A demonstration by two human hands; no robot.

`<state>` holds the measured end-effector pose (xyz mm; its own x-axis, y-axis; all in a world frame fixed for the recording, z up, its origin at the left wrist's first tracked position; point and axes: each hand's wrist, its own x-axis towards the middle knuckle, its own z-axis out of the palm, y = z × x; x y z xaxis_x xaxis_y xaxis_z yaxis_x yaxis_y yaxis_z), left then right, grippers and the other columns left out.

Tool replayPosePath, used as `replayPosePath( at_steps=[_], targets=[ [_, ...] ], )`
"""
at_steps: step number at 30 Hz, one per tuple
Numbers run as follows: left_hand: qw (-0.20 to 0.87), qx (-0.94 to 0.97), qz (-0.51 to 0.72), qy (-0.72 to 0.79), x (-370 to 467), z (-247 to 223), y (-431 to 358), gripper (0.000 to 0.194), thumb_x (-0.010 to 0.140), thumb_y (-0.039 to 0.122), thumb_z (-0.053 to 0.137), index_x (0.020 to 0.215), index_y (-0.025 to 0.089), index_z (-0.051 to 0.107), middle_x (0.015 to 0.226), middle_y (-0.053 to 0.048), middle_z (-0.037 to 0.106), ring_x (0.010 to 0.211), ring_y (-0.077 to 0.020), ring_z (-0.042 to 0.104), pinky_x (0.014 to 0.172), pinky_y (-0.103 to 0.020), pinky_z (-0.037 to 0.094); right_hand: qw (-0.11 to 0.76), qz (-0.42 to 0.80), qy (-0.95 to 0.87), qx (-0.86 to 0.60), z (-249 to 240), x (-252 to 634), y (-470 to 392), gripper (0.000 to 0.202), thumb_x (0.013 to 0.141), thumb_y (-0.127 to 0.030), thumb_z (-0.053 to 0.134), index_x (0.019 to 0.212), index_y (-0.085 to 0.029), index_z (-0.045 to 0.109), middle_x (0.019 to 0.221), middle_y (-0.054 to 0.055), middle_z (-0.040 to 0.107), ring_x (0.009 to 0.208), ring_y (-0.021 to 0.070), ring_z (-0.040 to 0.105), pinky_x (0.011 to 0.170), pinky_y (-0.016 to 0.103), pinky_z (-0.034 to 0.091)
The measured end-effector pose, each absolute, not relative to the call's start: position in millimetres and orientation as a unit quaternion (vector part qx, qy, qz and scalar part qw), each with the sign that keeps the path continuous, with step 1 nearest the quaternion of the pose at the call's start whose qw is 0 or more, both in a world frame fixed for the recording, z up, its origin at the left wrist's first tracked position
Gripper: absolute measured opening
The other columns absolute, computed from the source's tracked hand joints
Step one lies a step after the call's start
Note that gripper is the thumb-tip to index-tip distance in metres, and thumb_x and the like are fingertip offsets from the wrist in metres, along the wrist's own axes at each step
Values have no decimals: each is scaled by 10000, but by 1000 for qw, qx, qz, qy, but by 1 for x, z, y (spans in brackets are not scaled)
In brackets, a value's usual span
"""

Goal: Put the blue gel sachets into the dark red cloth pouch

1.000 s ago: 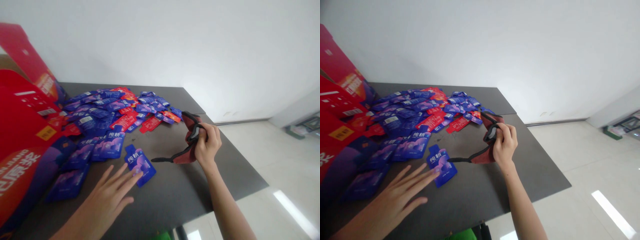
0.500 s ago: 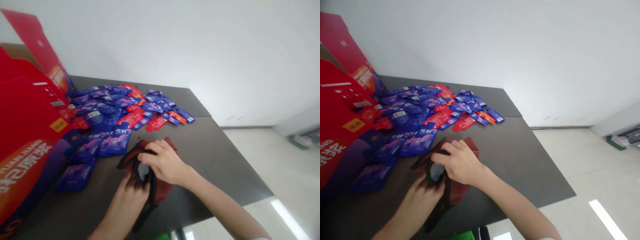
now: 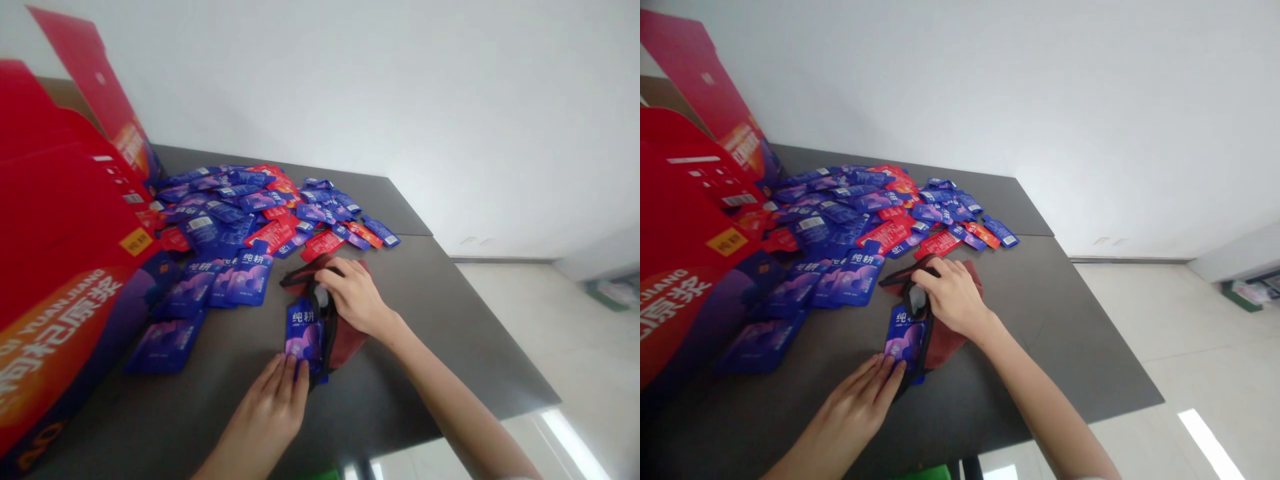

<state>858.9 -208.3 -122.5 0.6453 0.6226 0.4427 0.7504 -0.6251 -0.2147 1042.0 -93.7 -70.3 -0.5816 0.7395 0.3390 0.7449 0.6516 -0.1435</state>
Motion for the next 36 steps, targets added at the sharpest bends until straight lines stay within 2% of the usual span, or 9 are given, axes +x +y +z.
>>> replayPosePath(
  at_steps=[5,10,14,18,22,27,31,34,36],
  targets=[
    [160,-898,-136,-388,860,-122,-209,371,650,-34,392,749,153,697,637,-65,686,602,-182,650,641,-283,550,94,-2,-956,-278,-80,1023,-144,180,847,-262,475,987,-306,580,907,32,513,803,173,424,700,316,285],
    [172,-912,-173,-330,854,-117,-201,422,729,-14,340,952,97,681,919,-126,714,849,-191,672,796,-281,531,48,-21,-943,-328,-101,1019,-89,238,853,-254,465,1061,-304,569,937,49,500,841,177,442,712,306,300],
    [139,-913,-188,-335,850,-123,-199,445,721,-31,344,955,151,675,947,-69,718,869,-164,669,801,-265,525,85,-34,-907,-412,-84,1032,-51,281,883,-176,381,1085,-241,566,966,71,515,879,177,453,743,296,319],
    [135,-898,-208,-363,851,-131,-205,407,716,-14,355,919,138,673,915,-90,718,855,-180,667,777,-271,527,163,-26,-911,-379,-62,1034,-94,272,885,-161,347,1012,-252,568,1005,50,512,852,167,442,735,307,306],
    [122,-903,-180,-370,853,-130,-207,349,715,11,395,868,164,668,737,-54,705,699,-174,659,726,-282,526,84,-9,-960,-268,-75,1020,-136,172,852,-253,453,962,-311,571,878,19,501,760,168,410,677,313,272],
    [130,-903,-216,-347,855,-125,-203,387,764,23,346,972,119,657,939,-98,714,873,-177,661,817,-274,505,43,-26,-948,-315,-101,1013,-80,237,840,-243,475,1050,-313,557,901,39,497,799,178,432,692,306,283],
    [121,-899,-219,-359,859,-128,-204,396,741,-2,338,928,120,665,932,-94,717,871,-175,666,812,-274,515,86,-46,-916,-389,-85,1023,-41,283,869,-168,391,1084,-242,560,970,74,510,884,188,439,754,305,307],
    [122,-893,-215,-377,860,-129,-207,406,730,-8,341,951,117,658,941,-104,712,876,-179,664,792,-277,522,157,-29,-913,-375,-64,1027,-72,292,871,-136,353,1043,-240,564,1024,61,501,875,170,429,767,301,306],
    [120,-897,-188,-381,860,-128,-209,383,720,-9,369,928,131,658,849,-84,718,794,-171,669,752,-271,527,156,-22,-931,-329,-60,1026,-106,251,860,-165,384,990,-265,574,987,47,497,826,169,415,728,309,291]
  ],
)
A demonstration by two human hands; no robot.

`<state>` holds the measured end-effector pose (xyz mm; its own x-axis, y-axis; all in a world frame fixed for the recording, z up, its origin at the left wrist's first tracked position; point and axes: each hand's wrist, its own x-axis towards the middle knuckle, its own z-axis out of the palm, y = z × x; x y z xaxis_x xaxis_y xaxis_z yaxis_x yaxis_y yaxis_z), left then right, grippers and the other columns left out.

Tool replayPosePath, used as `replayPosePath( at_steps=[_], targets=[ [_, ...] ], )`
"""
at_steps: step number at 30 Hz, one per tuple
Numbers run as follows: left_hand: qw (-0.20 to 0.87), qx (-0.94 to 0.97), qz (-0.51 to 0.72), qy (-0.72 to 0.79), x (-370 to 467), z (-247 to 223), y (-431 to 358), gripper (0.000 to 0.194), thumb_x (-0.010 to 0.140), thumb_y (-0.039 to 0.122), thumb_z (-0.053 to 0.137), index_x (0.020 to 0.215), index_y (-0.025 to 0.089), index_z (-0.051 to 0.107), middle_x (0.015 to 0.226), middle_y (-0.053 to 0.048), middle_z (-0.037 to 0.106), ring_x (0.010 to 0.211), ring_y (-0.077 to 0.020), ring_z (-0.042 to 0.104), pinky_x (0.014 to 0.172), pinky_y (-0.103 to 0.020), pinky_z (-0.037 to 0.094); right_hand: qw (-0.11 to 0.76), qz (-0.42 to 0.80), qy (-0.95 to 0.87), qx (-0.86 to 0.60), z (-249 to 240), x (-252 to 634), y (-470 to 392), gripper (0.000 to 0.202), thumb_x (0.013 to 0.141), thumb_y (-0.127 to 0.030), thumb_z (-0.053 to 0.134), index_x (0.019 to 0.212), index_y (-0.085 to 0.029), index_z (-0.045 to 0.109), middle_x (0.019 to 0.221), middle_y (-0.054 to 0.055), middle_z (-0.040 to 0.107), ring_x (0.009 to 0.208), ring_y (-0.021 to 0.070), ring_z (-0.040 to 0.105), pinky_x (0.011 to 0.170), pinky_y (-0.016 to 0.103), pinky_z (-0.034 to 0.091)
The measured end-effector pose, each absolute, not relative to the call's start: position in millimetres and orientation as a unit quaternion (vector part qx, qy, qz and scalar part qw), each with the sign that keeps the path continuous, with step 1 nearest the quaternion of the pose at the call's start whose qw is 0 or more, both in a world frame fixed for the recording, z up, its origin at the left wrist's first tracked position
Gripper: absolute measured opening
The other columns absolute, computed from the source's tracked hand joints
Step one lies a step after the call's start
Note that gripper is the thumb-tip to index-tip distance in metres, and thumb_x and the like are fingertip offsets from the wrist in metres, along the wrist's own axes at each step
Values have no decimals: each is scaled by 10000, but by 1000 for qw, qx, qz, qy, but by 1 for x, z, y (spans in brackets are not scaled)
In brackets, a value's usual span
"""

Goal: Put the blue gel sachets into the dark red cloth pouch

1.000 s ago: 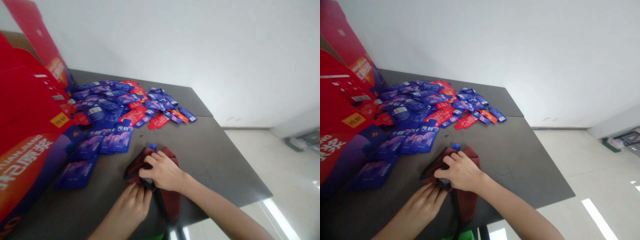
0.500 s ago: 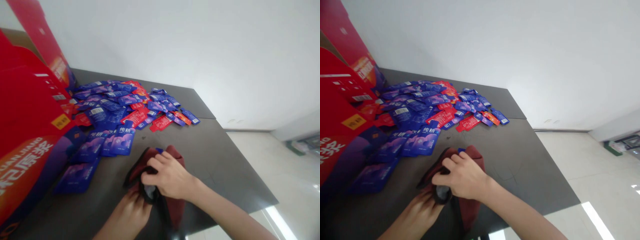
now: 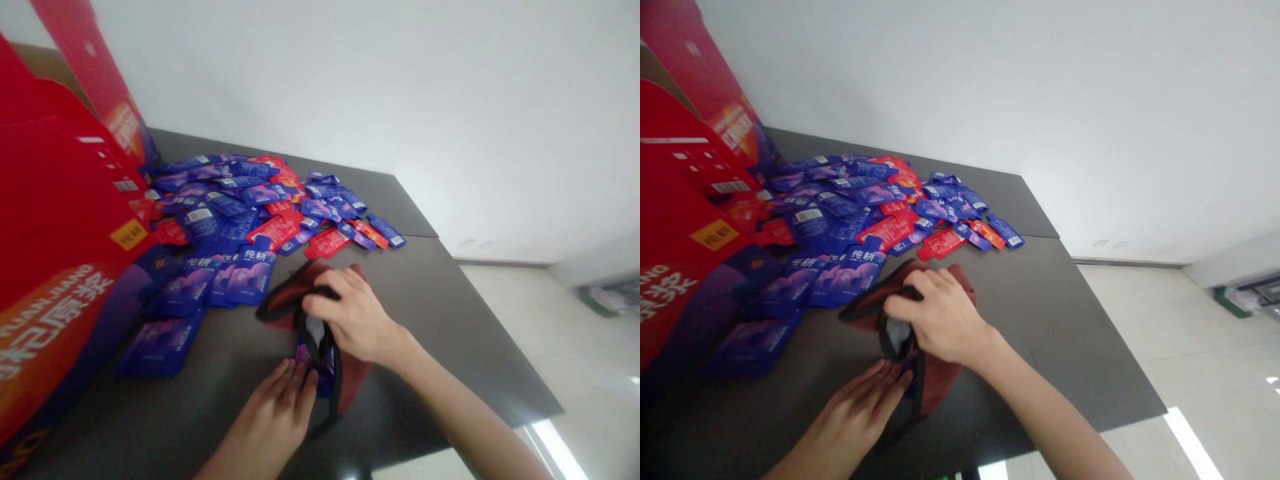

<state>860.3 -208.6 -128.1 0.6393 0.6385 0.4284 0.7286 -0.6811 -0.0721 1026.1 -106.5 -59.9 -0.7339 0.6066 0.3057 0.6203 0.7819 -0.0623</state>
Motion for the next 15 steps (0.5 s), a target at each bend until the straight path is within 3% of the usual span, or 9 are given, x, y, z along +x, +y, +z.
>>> replayPosePath(
  at_steps=[3,7,11,15],
  targets=[
    [117,-906,-144,-380,860,-124,-210,352,707,-9,401,889,149,657,733,-49,703,695,-160,659,720,-270,526,87,-8,-961,-262,-75,1020,-135,174,836,-239,468,961,-297,574,863,28,483,754,165,395,677,309,265],
    [135,-905,-175,-363,862,-124,-209,394,728,6,372,1003,110,634,956,-107,708,887,-181,658,817,-287,506,43,-23,-951,-305,-99,1018,-91,227,840,-241,474,1037,-309,564,884,38,483,798,176,424,692,306,280],
    [148,-890,-181,-391,869,-133,-211,404,707,-9,358,952,107,657,952,-110,711,892,-181,658,823,-287,507,92,-41,-901,-421,-90,1031,-42,257,884,-178,378,1037,-237,576,941,67,508,848,180,446,730,297,308],
    [164,-883,-168,-405,875,-137,-214,391,699,2,376,940,96,669,906,-121,712,835,-188,665,779,-285,523,171,22,-906,-386,-66,1035,-84,255,900,-170,328,1000,-215,559,995,54,510,843,156,446,739,290,313]
  ],
)
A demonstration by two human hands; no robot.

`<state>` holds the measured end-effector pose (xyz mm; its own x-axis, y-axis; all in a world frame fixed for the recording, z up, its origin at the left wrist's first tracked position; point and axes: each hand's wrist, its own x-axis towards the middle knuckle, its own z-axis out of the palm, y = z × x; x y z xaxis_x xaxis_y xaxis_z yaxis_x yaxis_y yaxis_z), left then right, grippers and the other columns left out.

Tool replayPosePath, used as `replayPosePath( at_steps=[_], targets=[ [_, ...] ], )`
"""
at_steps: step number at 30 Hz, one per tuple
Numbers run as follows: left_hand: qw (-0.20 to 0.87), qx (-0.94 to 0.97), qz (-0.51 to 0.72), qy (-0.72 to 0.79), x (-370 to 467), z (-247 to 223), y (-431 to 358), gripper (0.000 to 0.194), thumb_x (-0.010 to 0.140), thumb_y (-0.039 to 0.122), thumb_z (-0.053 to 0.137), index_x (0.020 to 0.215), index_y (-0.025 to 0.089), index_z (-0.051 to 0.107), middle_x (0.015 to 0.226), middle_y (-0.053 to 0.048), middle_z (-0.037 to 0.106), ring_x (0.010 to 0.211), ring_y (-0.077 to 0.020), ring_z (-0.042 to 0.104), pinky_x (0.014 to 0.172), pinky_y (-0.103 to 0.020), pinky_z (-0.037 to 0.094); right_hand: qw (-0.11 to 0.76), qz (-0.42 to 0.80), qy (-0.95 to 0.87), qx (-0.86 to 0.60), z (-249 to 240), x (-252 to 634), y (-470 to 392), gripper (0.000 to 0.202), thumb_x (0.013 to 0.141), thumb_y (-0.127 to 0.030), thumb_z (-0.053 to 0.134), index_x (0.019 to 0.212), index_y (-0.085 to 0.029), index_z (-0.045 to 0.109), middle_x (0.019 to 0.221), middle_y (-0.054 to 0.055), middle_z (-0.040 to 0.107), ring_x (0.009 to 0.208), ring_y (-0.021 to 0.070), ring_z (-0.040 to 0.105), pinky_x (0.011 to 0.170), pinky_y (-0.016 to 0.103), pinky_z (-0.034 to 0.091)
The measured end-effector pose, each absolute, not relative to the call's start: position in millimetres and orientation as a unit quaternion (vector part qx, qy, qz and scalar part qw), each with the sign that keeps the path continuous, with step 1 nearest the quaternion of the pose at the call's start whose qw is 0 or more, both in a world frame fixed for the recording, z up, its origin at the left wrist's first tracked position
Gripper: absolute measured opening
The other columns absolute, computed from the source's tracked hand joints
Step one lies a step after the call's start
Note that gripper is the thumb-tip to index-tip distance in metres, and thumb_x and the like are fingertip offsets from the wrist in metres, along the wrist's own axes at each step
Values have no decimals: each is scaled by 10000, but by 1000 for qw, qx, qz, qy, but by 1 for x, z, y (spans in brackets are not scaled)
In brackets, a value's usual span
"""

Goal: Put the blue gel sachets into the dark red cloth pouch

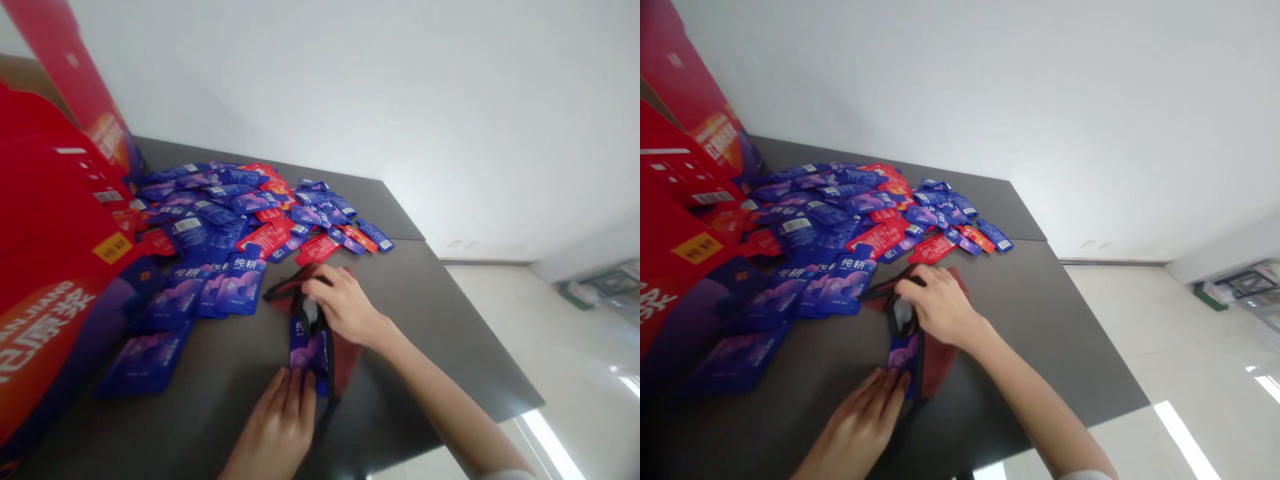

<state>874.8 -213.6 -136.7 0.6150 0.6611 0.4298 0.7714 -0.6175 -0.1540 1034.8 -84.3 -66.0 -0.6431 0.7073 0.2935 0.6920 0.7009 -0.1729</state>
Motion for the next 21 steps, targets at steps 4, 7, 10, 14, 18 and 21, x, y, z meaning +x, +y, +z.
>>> replayPosePath(
  at_steps=[4,7,10,14,18,21],
  targets=[
    [159,-902,-127,-381,875,-125,-211,373,652,-21,406,840,147,682,661,-36,672,549,-141,610,564,-239,518,95,32,-944,-313,-72,1028,-143,275,864,-248,437,1126,-295,509,939,39,497,824,168,423,721,304,296],
    [163,-907,-134,-364,873,-117,-206,378,657,-10,405,878,120,683,689,-64,682,627,-163,639,663,-274,541,37,12,-953,-300,-89,1025,-136,269,836,-300,497,1102,-322,527,924,41,490,834,179,427,715,311,288],
    [174,-907,-159,-349,872,-118,-202,391,679,-10,390,934,83,672,852,-120,714,797,-183,669,772,-285,533,23,-17,-943,-330,-100,1030,-89,231,853,-294,473,1072,-298,549,918,44,504,816,176,449,705,306,291],
    [162,-903,-174,-359,871,-123,-204,404,670,-31,378,907,94,680,877,-117,720,826,-176,674,786,-273,532,68,-24,-893,-443,-85,1042,-43,248,917,-242,357,1073,-195,544,931,64,544,784,159,471,688,287,306],
    [157,-889,-184,-388,875,-125,-209,383,662,-19,388,873,87,690,845,-136,715,778,-191,672,721,-277,540,165,-17,-906,-389,-55,1041,-84,244,918,-222,326,1023,-206,546,937,51,535,812,156,457,713,292,304],
    [151,-895,-152,-390,877,-122,-210,349,646,-25,405,779,130,688,622,-58,672,546,-155,618,548,-246,515,111,-8,-952,-286,-58,1033,-128,210,865,-238,418,1007,-291,563,876,30,508,776,165,429,693,310,283]
  ],
)
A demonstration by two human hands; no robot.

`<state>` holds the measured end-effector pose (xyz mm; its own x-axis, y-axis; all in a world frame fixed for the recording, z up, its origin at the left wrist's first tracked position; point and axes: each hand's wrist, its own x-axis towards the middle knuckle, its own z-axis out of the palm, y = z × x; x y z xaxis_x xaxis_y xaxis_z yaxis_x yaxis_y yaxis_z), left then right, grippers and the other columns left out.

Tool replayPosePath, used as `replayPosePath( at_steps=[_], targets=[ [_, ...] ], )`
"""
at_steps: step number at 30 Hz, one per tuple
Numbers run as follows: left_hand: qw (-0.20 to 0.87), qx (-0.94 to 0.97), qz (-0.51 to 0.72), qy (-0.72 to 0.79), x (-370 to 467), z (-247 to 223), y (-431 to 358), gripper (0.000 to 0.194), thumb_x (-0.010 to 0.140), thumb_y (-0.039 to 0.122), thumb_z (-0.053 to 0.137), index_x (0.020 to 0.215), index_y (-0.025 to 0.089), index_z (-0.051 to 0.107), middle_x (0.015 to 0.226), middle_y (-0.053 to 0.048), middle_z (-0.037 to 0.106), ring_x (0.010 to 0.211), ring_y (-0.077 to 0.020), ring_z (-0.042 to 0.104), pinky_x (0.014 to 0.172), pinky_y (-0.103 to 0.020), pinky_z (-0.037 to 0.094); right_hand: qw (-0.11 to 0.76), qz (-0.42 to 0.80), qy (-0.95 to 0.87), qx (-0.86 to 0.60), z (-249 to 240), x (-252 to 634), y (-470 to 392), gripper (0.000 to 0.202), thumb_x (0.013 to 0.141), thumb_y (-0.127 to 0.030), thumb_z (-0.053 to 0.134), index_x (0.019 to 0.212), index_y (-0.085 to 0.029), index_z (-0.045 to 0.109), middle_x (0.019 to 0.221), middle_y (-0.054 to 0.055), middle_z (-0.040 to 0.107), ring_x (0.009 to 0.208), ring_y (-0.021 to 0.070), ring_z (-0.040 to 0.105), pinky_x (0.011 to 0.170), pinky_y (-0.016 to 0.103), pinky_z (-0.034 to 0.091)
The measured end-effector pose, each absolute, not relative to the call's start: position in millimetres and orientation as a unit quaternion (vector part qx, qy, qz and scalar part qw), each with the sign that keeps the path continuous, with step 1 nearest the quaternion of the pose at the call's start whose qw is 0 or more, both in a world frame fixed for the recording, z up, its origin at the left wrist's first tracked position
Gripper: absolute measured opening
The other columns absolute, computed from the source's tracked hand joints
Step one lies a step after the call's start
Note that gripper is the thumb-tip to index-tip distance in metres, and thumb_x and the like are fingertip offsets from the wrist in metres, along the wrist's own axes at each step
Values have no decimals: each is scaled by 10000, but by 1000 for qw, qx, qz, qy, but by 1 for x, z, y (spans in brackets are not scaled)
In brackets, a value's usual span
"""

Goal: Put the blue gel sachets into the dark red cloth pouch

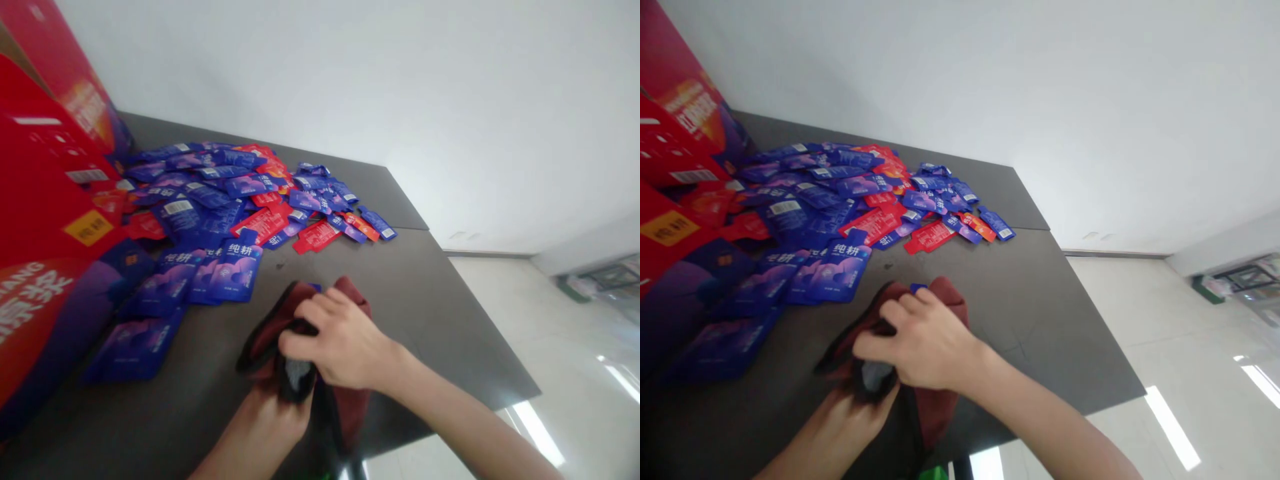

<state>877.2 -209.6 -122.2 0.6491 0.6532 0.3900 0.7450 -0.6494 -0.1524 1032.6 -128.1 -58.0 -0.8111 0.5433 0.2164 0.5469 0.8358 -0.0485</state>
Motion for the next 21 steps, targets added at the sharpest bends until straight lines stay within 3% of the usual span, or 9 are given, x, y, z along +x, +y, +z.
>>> replayPosePath(
  at_steps=[2,6,10,14,18,21],
  targets=[
    [153,-900,-144,-382,878,-120,-208,346,658,-15,405,796,132,686,617,-48,666,553,-156,619,574,-254,522,66,3,-962,-266,-73,1028,-134,201,841,-277,468,1009,-325,569,846,25,491,757,168,423,680,311,279],
    [171,-904,-169,-354,876,-118,-204,382,692,-3,376,923,73,670,878,-136,713,821,-196,669,768,-288,531,40,-25,-945,-322,-102,1025,-81,271,849,-248,459,1093,-321,551,908,50,506,797,178,449,701,309,297],
    [160,-901,-151,-374,876,-122,-206,375,693,-27,389,925,88,660,894,-128,716,836,-184,671,799,-282,525,90,-36,-897,-431,-90,1033,-35,281,912,-236,343,1097,-219,554,952,77,535,787,171,462,710,297,320],
    [149,-891,-158,-399,880,-127,-210,334,706,-26,412,914,74,653,869,-148,706,813,-193,666,775,-289,529,166,-4,-909,-383,-61,1039,-78,283,915,-203,310,1064,-221,550,993,60,521,821,157,456,727,292,317],
    [147,-894,-141,-400,883,-124,-210,346,699,-46,393,883,88,653,694,-89,676,652,-179,650,708,-306,542,74,-2,-955,-287,-70,1033,-126,224,846,-244,454,1021,-321,571,869,33,493,777,172,438,687,313,286],
    [146,-902,-160,-372,880,-118,-206,371,698,-57,376,935,55,639,845,-152,700,775,-207,671,746,-312,542,36,-12,-951,-308,-91,1027,-108,251,836,-269,485,1068,-334,560,864,38,490,786,180,449,687,312,291]
  ],
)
